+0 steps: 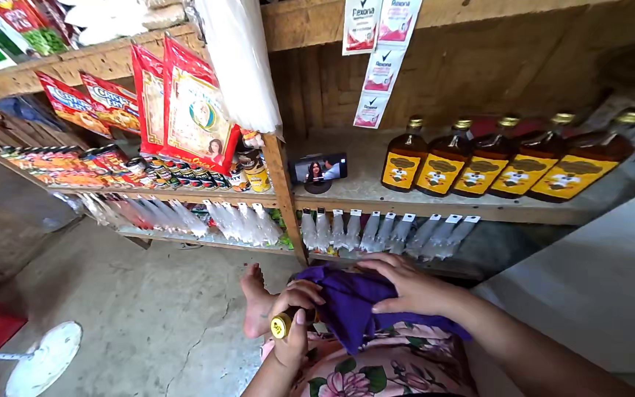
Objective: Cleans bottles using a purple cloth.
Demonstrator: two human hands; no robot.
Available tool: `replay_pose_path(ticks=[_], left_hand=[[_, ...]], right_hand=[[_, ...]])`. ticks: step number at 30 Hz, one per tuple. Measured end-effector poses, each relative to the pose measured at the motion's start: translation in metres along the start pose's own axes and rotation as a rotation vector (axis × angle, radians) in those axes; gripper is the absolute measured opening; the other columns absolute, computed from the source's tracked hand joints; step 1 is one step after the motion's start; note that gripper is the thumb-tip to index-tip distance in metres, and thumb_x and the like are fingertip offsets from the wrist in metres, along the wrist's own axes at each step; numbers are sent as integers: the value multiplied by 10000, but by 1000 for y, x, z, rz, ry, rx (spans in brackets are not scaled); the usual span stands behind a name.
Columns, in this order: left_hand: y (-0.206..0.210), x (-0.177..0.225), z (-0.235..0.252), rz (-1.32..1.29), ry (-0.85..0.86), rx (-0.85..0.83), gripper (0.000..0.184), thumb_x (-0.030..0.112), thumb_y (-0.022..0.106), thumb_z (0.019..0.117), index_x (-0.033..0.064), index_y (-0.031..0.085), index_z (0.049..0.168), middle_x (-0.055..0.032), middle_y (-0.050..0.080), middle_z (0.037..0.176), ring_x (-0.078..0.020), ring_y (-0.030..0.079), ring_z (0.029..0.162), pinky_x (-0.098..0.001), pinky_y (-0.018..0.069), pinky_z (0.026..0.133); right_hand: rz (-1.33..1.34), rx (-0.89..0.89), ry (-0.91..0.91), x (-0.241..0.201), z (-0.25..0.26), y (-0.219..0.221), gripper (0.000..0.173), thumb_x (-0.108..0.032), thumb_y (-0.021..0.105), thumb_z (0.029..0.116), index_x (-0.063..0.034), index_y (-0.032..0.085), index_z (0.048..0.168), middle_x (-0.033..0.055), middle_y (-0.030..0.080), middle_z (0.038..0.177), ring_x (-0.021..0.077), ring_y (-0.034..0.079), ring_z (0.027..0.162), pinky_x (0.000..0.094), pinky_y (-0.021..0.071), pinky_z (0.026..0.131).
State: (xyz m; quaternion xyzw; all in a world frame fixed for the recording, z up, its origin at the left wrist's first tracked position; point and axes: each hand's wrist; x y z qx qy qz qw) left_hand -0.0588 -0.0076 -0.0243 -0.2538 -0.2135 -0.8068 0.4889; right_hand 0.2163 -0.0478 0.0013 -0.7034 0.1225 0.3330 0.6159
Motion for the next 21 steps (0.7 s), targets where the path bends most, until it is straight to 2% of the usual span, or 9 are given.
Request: replay_pose_path(ticks=[2,4,6,8,10,12,14,17,21], left_hand=[[0,0,-1,-2,4,1,342,473,457,1058,208,659,981,19,731,946,-142,698,999,-319,536,962],[0,0,-1,-5,1,3,342,472,456,1059,207,655,973,21,729,941,-141,697,997,-318,530,966],[1,-1,0,-1,-4,19,358,483,447,1058,207,656,966,17,729,921,-152,705,983,-333,540,965],[2,-1,1,16,-19,40,379,492,442,1059,207,681,986,-3,749,969,-189,707,1050,-378,518,1036],[2,0,2,70,-34,50,395,516,435,1051,231,709,1054,-19,748,1126,-234,635,1232,-429,388,1167],[2,-1,3,136,-32,64,395,540,431,1044,267,715,1076,-16,704,1254,-278,538,1355,-468,317,1216],[2,-2,3,177,-20,73,398,546,422,1047,279,714,1090,-16,689,1301,-294,501,1394,-475,296,1227],[8,-1,3,177,-1,72,380,525,428,1050,268,704,1091,-19,692,1296,-297,494,1400,-472,289,1229],[19,5,4,198,15,14,377,539,416,1050,293,697,1102,22,646,1371,-276,440,1442,-463,284,1233]], right_hand=[[-173,-147,151,21,-13,-4,872,-555,822,780,-130,530,1483,184,332,1629,445,238,1515,648,243,1193],[-206,-193,200,39,-25,-4,686,-480,818,820,-82,644,1351,188,295,1650,460,157,1539,641,192,1211],[-45,-48,77,59,-39,-6,369,-321,807,844,-14,751,1040,182,470,1547,412,306,1498,584,277,1198],[263,124,-43,72,-53,-18,265,-262,757,837,-16,740,934,131,600,1416,269,508,1368,463,418,1127],[627,275,-128,78,-65,-37,371,-365,727,869,-103,735,1130,36,641,1362,142,607,1236,334,519,1035],[889,408,-237,77,-74,-60,483,-457,724,889,-220,688,1308,-5,650,1372,134,628,1214,320,537,1009],[1013,597,-293,67,-76,-76,489,-469,758,844,-264,697,1283,8,671,1345,175,639,1222,353,551,1007],[925,601,-392,39,-62,-79,462,-478,715,898,-280,672,1313,-5,628,1409,180,610,1268,350,537,1027],[709,405,-463,-8,-20,-28,433,-411,639,980,-75,687,1250,85,603,1417,192,565,1309,383,483,1098]])
Point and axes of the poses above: each hand's wrist, its own z-axis towards the middle knuckle, its own y-axis out of the palm, x = y × z
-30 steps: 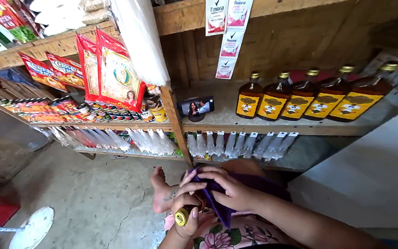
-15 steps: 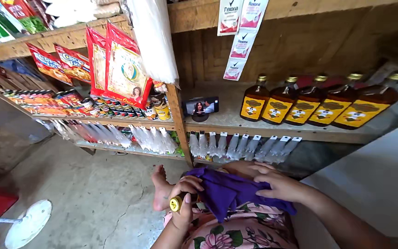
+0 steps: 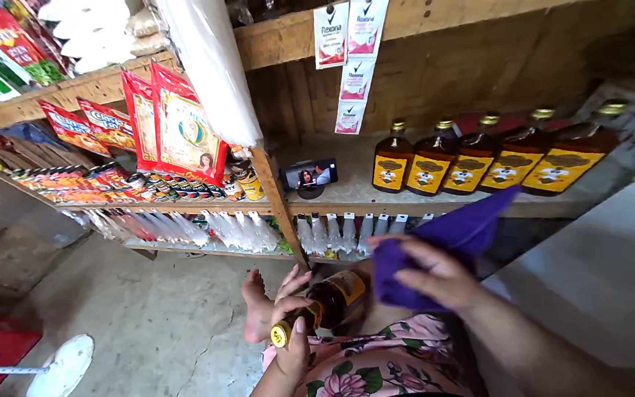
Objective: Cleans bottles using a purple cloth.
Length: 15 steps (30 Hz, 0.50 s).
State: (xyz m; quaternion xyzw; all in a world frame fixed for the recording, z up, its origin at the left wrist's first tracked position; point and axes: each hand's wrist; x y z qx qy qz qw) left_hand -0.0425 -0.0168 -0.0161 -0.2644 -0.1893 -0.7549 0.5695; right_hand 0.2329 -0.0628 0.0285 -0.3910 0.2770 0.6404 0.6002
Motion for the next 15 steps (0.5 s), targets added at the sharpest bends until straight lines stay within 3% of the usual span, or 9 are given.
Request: replay_pose_path(ticks=[2,4,6,8,11,13,15], left_hand=[[4,6,0,23,7,-32,382,558,425,1040,301,696,1119,56,600,1424,-248,395,1469,-447,272,1237],[5,8,-1,46,30,-30,377,570,443,1029,301,679,1148,72,576,1442,-231,384,1469,-443,268,1237],[2,6,-6,51,43,7,374,577,454,1024,307,660,1180,72,583,1422,-226,403,1451,-439,279,1230],[-3,1,-9,19,31,58,365,558,464,1027,312,658,1213,61,603,1386,-219,442,1416,-421,324,1202],[-10,-7,-12,-29,2,147,349,531,460,1037,302,651,1219,44,669,1267,-203,544,1314,-414,373,1167],[-11,-7,-12,-78,-21,176,336,517,455,1044,302,654,1208,51,699,1169,-162,601,1216,-411,346,1178],[-10,-6,-13,-124,-37,179,332,511,458,1043,309,646,1229,52,693,1134,-141,624,1149,-394,361,1163]], right_hand=[[-112,-144,-26,12,1,44,462,-429,630,979,-45,692,1229,140,556,1464,213,501,1383,401,436,1145],[-285,-246,-90,27,0,76,522,-466,607,988,-79,644,1336,176,488,1528,268,444,1436,469,381,1179],[-400,-208,-194,52,-1,92,505,-483,572,1011,-132,599,1374,155,517,1501,266,469,1414,490,380,1173],[-391,-67,-204,78,-1,96,492,-455,562,1026,-80,611,1342,156,609,1379,242,556,1322,445,448,1127],[-368,16,80,95,6,85,528,-373,483,1055,44,605,1354,226,629,1336,266,582,1289,413,442,1121],[-367,-19,357,98,16,74,504,-341,428,1078,27,594,1379,234,592,1377,293,542,1321,421,397,1149],[-357,-34,505,95,23,72,506,-337,396,1092,16,581,1403,238,567,1410,314,510,1353,435,360,1169]])
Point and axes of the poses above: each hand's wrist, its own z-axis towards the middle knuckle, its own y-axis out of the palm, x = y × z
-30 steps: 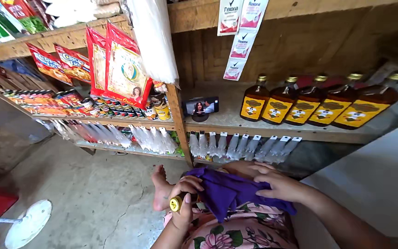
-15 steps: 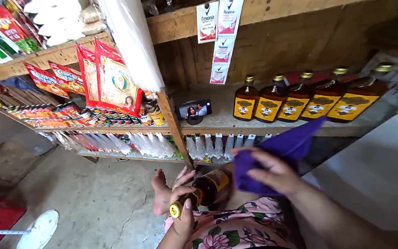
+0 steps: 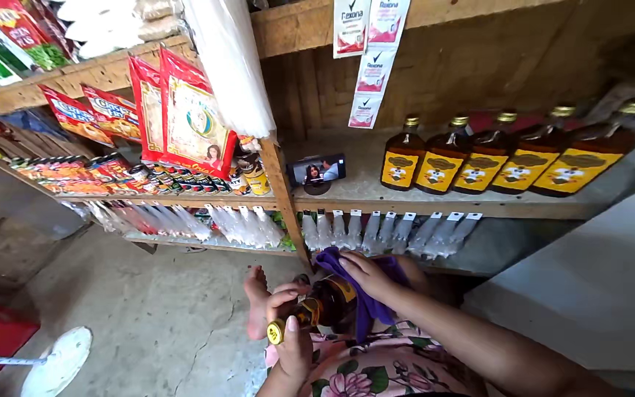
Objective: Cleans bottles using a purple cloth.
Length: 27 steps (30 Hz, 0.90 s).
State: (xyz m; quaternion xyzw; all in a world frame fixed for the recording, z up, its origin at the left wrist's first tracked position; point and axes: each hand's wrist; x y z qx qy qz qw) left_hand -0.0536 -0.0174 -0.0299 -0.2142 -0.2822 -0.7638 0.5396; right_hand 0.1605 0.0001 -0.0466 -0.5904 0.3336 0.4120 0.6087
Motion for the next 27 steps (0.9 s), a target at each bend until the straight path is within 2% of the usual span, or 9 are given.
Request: replay_pose_path(ticks=[2,6,8,12,14,16,20,23,27], left_hand=[[-1,-2,-1,-7,24,4,349,512,461,1039,288,648,1230,34,697,1134,-163,615,1171,-410,357,1167],[-1,-6,-6,127,134,14,377,506,401,1055,270,625,1246,69,650,1190,-117,575,1205,-410,361,1146],[-2,-6,-5,149,135,24,381,505,410,1051,264,616,1263,61,634,1220,-123,563,1218,-407,371,1136],[-7,-5,-4,75,-31,88,350,524,483,1031,271,664,1191,38,672,1225,-169,573,1253,-380,408,1128],[-6,-2,-4,59,-83,117,335,539,488,1024,291,676,1149,53,683,1180,-151,602,1206,-371,430,1113],[-5,-2,-3,38,-72,112,310,511,489,1032,296,680,1147,53,707,1121,-133,640,1130,-379,413,1121],[2,2,-1,-59,-75,61,257,414,560,1028,267,685,1197,32,728,1062,-107,685,1010,-327,502,1021],[6,3,-2,-163,-95,22,241,358,589,1026,233,681,1210,-4,738,972,-115,709,886,-282,585,840],[6,2,-5,-181,-79,-17,215,341,573,1037,227,675,1189,-2,728,909,-122,707,841,-287,589,813]], right_hand=[[-10,0,-34,-24,-10,5,500,-323,386,1086,9,583,1405,228,572,1418,316,505,1367,449,356,1176],[-146,129,-538,-65,-43,36,430,-282,433,1063,-6,639,1320,197,646,1307,299,594,1263,465,459,1086],[-182,177,-635,-61,-38,42,412,-273,455,1049,-10,650,1299,186,665,1270,286,618,1223,454,479,1059],[-84,90,-447,-39,-20,29,424,-264,503,1029,14,645,1315,208,655,1290,297,608,1244,458,469,1079],[-63,24,-291,-31,-15,21,468,-280,462,1049,28,607,1370,226,626,1350,302,572,1303,437,420,1132],[-30,-36,-188,-18,-9,12,539,-379,466,1061,17,573,1410,223,590,1404,285,539,1345,417,388,1160],[158,-102,-62,1,-3,1,588,-408,596,1002,-19,534,1439,180,586,1403,189,556,1305,362,433,1123],[158,-96,-37,3,-3,-1,528,-366,554,1034,-10,544,1425,176,599,1384,173,565,1287,346,431,1115],[109,-52,-29,9,-3,0,492,-353,514,1054,-9,577,1401,182,606,1383,192,558,1307,359,413,1131]])
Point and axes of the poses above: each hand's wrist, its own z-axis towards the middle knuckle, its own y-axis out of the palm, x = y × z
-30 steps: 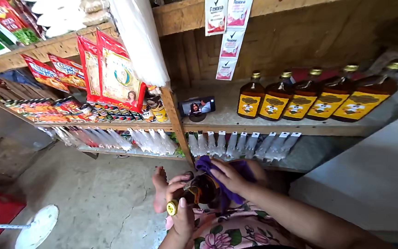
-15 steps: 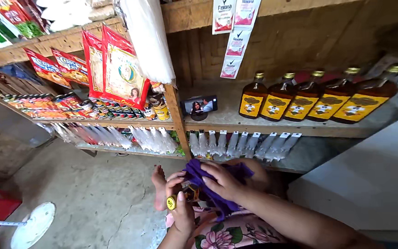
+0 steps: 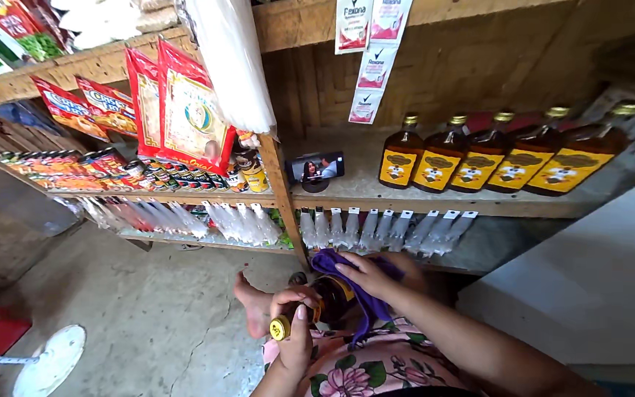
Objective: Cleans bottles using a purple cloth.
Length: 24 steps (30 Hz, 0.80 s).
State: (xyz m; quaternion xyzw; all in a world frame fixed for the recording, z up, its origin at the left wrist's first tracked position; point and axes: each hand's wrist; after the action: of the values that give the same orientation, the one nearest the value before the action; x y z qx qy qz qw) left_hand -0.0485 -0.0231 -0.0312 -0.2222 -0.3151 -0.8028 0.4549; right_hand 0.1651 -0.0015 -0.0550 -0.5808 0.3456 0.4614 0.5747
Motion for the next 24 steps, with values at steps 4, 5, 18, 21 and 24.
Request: replay_pose_path(ticks=[4,5,18,21,24], left_hand=[[1,2,-2,18,-2,-7,204,351,584,1030,243,687,1168,15,727,908,-110,706,845,-282,590,812],[2,2,-3,32,-2,-10,208,356,585,1029,243,686,1171,16,728,920,-111,706,856,-281,589,816],[0,14,41,-128,-212,424,427,451,436,1040,223,579,710,58,577,610,-105,629,615,-302,575,691],[0,22,38,-229,-98,213,387,455,515,1005,196,624,738,42,592,604,-105,628,589,-279,558,655],[1,30,30,-244,-12,1,389,420,484,1032,167,648,786,35,615,634,-92,629,621,-264,535,688]], right_hand=[[-16,86,-62,15,-3,2,478,-336,494,1060,13,595,1372,186,631,1344,180,586,1272,341,434,1113],[-27,116,-106,21,-4,4,473,-324,487,1060,22,601,1360,188,639,1330,176,592,1261,328,439,1107],[-161,275,-256,29,-16,11,492,-286,477,1052,88,565,1360,246,628,1326,252,595,1270,351,433,1116],[-183,291,-355,38,-17,13,501,-293,462,1051,100,575,1340,255,638,1306,247,610,1248,342,446,1099],[-210,218,-297,37,-15,12,498,-292,457,1058,84,573,1364,254,627,1341,281,595,1287,373,428,1126]])
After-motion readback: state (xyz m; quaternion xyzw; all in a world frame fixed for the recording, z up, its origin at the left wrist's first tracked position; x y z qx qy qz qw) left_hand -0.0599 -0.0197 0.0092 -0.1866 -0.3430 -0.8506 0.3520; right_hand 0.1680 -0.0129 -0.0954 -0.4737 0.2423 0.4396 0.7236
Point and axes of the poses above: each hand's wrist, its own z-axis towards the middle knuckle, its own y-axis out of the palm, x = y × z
